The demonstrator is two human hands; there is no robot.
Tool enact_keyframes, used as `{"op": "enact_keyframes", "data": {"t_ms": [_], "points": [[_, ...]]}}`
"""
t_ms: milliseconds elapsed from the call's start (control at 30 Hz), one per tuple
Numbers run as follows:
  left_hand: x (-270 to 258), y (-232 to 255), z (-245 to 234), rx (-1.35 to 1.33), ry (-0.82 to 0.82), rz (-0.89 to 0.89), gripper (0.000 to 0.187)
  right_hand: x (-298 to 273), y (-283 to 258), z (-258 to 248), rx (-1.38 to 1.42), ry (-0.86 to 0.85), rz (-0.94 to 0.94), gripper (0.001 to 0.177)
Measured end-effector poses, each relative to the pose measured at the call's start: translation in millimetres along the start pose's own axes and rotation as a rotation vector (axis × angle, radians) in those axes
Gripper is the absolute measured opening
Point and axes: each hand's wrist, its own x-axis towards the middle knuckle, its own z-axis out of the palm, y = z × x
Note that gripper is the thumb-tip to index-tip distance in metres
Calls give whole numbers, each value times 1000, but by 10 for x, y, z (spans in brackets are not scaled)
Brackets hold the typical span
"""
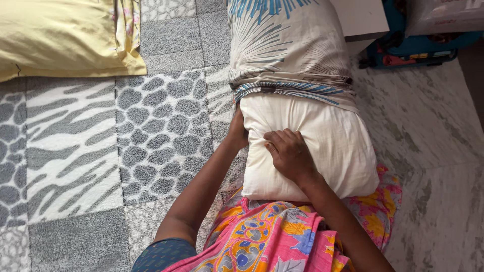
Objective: The person puts a patterned cover onto a pillow by hand, pulling the fabric over the pillow and tucking the ends inside.
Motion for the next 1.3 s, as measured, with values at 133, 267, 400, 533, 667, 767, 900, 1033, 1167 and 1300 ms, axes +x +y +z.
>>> {"op": "enact_keyframes", "data": {"t_ms": [133,267,400,533,667,767,900,1033,1167,1300], "points": [[320,129,-89,-4,-187,6,61,-8,8,27,-21,-3,-12,19],[388,158,-113,81,-113,-10,61,10,-19,-12,-8,-2,17,18],[19,92,69,359,339,369,48,-41,-47,-148,116,59,60,24],[-616,1,489,853,413,934,36,-125,175,-343,69,299,68,26],[-999,80,948,1352,265,1141,22,-128,854,-566,-300,234,436,23],[-994,152,1238,1472,25,931,17,-178,1200,-583,-424,90,735,44],[-975,111,1472,1876,-161,1090,31,-246,1267,-478,-293,11,968,61],[-884,170,1492,2077,12,705,34,-273,1069,-609,-121,135,841,53],[-946,350,1434,2248,229,682,35,-243,556,-496,-135,60,837,50],[-1004,352,1505,1942,-43,992,26,-238,15,-221,-112,166,516,43]]}}
